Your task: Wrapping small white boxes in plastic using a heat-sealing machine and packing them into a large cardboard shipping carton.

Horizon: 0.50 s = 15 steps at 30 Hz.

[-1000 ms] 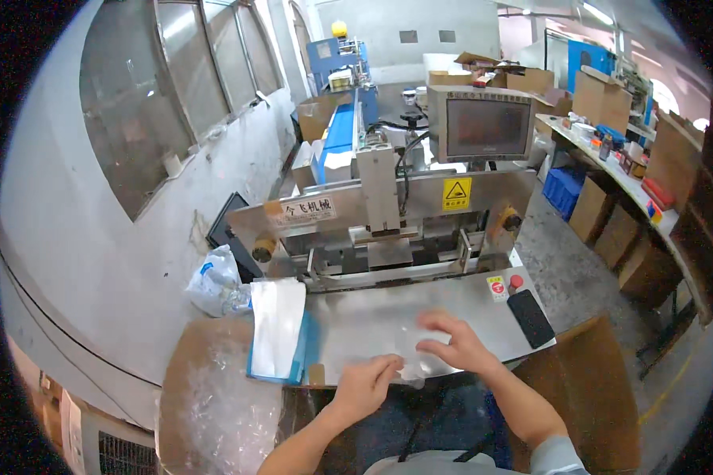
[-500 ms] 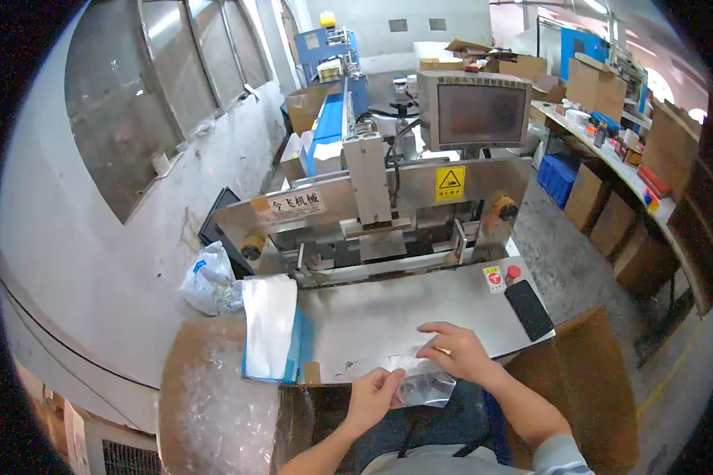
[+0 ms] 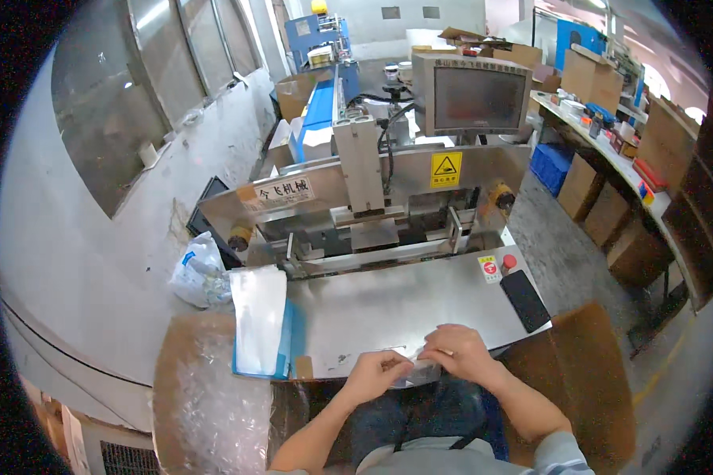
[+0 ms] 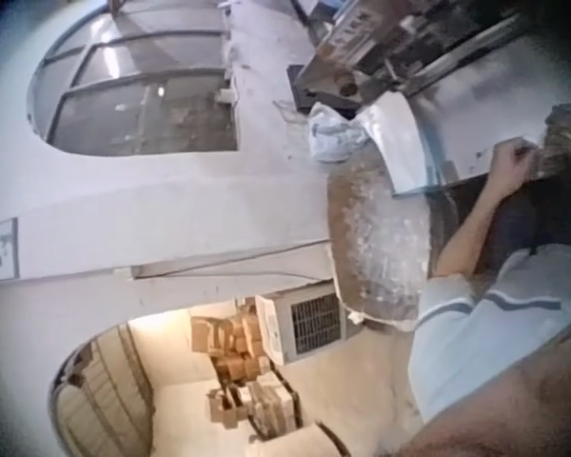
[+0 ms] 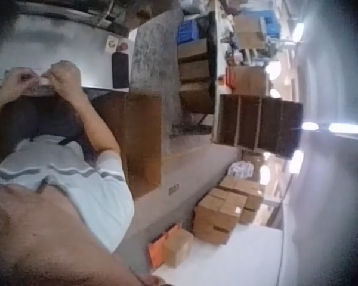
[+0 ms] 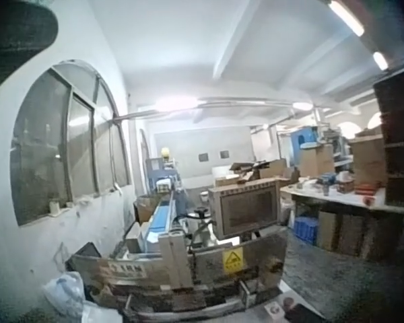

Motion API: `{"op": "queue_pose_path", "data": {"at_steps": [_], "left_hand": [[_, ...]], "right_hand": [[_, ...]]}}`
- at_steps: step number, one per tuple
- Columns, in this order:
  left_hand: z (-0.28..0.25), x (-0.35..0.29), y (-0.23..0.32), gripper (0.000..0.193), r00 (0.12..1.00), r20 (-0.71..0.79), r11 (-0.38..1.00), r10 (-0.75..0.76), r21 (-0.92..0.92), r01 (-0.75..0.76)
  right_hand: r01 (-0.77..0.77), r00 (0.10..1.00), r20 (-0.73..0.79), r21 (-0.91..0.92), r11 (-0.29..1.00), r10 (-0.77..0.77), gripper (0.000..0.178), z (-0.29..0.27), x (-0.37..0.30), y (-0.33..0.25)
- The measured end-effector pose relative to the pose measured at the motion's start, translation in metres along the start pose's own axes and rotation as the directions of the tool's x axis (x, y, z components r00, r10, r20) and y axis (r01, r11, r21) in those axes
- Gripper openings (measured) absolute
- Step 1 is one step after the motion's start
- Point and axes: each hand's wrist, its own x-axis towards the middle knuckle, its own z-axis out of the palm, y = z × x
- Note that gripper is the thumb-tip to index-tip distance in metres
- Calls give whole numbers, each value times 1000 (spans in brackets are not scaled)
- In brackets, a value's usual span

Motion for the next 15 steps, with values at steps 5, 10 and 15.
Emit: {"op": "queue_pose_path", "data": {"at_steps": [5, 10, 15], "left_hand": [[23, 0, -31, 23, 982, -120, 985, -144, -117, 130], [27, -14, 12, 42, 878, -346, 898, 332, 401, -181], [-3, 4, 43, 50, 976, 32, 948, 217, 229, -219]], "right_hand": [[-16, 987, -157, 94, 995, 31, 22, -1, -5, 0], [28, 991, 132, 16, 999, -30, 17, 5, -10, 11], [101, 968, 236, -63, 993, -84, 19, 9, -5, 4]]}}
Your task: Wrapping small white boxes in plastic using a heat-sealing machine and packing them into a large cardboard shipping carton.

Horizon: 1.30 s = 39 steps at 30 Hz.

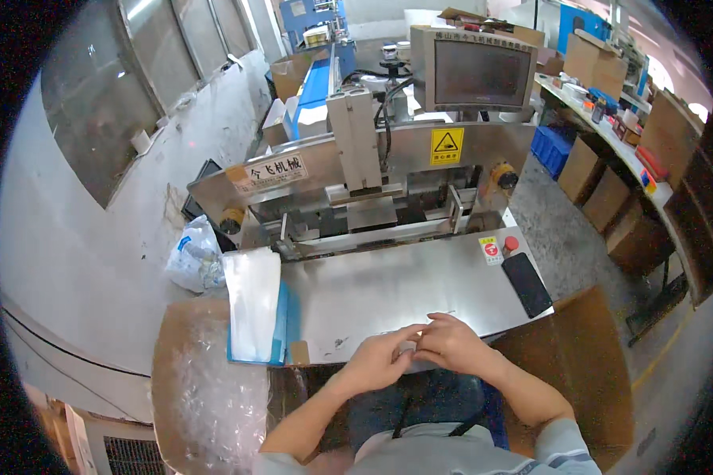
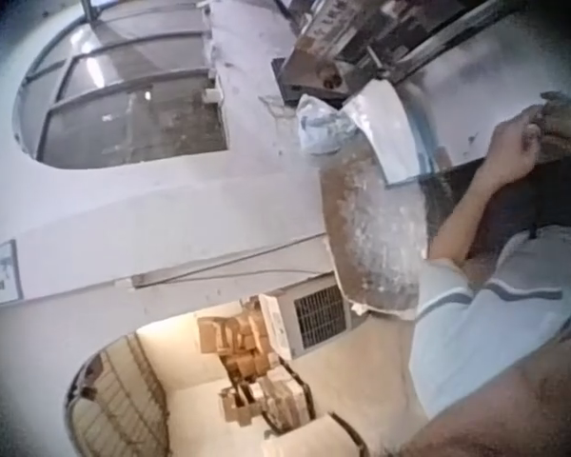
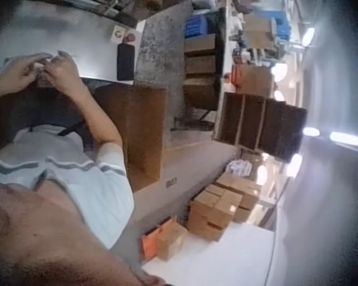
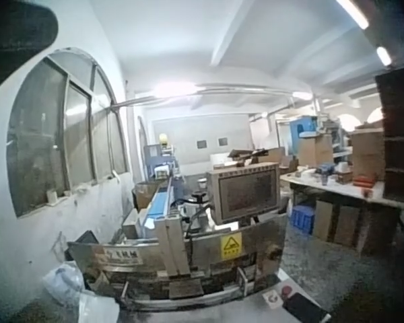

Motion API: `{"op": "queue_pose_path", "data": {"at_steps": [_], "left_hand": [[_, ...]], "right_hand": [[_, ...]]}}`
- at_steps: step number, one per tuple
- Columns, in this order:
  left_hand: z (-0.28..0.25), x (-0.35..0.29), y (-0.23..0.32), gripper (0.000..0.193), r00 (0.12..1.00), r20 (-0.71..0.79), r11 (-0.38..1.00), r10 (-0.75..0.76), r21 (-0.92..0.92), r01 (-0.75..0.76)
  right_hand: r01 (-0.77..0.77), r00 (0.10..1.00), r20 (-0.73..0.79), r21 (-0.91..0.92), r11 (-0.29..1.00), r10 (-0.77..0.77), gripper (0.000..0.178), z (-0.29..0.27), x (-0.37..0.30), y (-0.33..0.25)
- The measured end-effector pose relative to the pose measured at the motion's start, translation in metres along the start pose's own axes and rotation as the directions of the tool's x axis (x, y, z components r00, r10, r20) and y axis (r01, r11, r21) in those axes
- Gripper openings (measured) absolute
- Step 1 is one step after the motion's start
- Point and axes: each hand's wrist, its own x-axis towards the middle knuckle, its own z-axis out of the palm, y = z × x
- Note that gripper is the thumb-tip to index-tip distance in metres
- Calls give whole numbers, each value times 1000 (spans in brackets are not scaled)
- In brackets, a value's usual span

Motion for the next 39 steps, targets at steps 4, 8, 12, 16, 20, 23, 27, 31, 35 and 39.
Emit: {"op": "queue_pose_path", "data": {"at_steps": [4, 8, 12, 16, 20, 23, 27, 31, 35, 39], "left_hand": [[2, 2, -41, 39, 973, 231, 994, -19, 113, -8], [0, 3, -45, 28, 926, 372, 984, -69, 180, 0], [-19, -2, -41, 23, 909, 391, 982, -147, 165, 87], [-48, 9, -53, 24, 933, 318, 956, -168, 283, 76], [-69, 17, -60, 25, 914, 357, 970, -193, 211, 123], [-81, 32, -66, 25, 908, 376, 970, -185, 217, 107], [-110, 72, -86, 25, 886, 403, 945, -229, 309, 104], [-141, 138, -142, 27, 880, 381, 959, -283, 137, 249], [-166, 209, -168, 31, 898, 250, 924, -362, 225, 310], [-183, 250, -220, 30, 964, 216, 988, -153, 11, 154]], "right_hand": [[-24, 979, 198, -84, 996, 40, 21, 3, -1, 4], [-75, 957, 279, -33, 997, 82, 20, -2, -15, 14], [-262, 908, 401, 322, 910, 119, 16, -25, -3, 10], [-283, 899, 408, 265, 922, 159, 18, -30, 7, 34], [-281, 914, 367, 260, 924, 175, 20, -34, 23, 49], [-331, 882, 445, 346, 878, 157, 20, -31, 32, 74], [-599, 756, 562, 388, 700, 336, 19, -30, 65, 98], [-465, 848, 432, 326, 824, 308, 17, -12, 117, 154], [-405, 906, 234, 236, 883, 354, 20, 0, 151, 212], [-400, 910, 124, 10, 917, 395, 24, -5, 183, 244]]}}
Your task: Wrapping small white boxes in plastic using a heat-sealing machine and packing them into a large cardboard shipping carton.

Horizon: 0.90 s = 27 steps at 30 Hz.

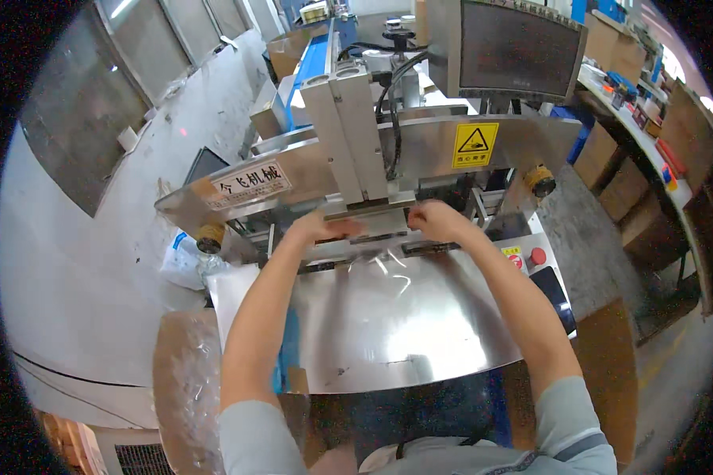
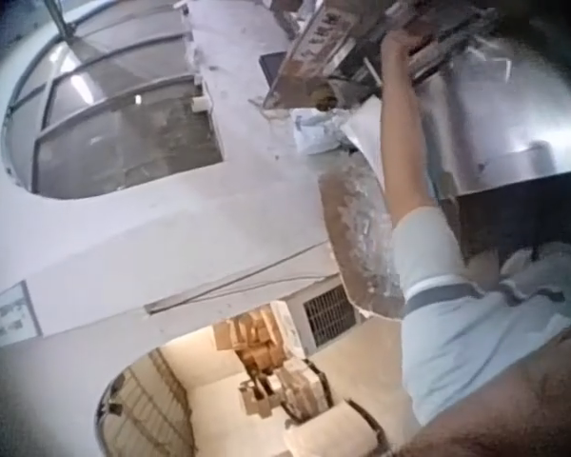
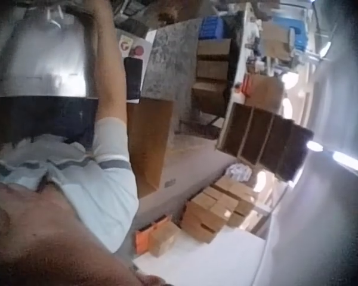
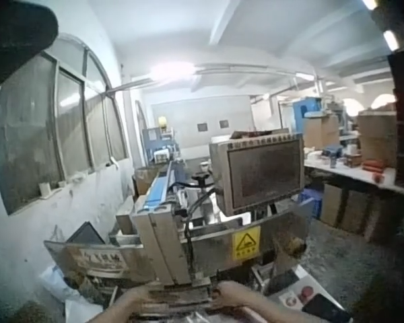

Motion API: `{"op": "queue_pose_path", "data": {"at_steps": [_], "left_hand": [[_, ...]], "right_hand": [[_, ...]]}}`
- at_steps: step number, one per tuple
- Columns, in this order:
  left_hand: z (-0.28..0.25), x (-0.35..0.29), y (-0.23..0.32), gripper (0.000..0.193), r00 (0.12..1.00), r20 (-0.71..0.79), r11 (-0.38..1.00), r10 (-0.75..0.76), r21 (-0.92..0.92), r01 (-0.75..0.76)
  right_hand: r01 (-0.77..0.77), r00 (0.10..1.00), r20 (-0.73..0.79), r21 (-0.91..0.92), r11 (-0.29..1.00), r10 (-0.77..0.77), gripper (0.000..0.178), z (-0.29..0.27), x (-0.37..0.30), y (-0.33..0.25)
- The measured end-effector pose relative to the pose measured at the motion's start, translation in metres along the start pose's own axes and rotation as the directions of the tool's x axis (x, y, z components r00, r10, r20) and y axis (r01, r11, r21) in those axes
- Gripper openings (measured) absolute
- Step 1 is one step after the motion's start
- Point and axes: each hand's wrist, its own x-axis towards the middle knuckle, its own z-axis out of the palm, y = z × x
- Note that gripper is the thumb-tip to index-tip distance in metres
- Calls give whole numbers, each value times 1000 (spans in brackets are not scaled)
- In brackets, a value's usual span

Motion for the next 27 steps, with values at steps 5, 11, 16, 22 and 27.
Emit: {"op": "queue_pose_path", "data": {"at_steps": [5, 11, 16, 22, 27], "left_hand": [[40, 19, -4, 34, 984, -168, 995, 62, 84, -48], [128, -60, 91, 40, 799, -591, 795, 105, 533, 290], [252, -167, 73, 55, 752, -595, 772, 284, 607, 188], [262, -183, 71, 52, 711, -645, 799, 279, 567, 200], [266, -184, 73, 48, 699, -650, 808, 299, 562, 176]], "right_hand": [[-214, 977, -58, -157, 964, 208, 27, 25, 2, -12], [47, 985, -129, -425, 904, -112, 48, 56, -37, -65], [48, 977, -174, -387, 921, -125, 51, 59, -31, -78], [8, 968, -230, -364, 931, -98, 49, 64, -28, -83], [13, 941, -293, -475, 880, -172, 46, 69, -28, -75]]}}
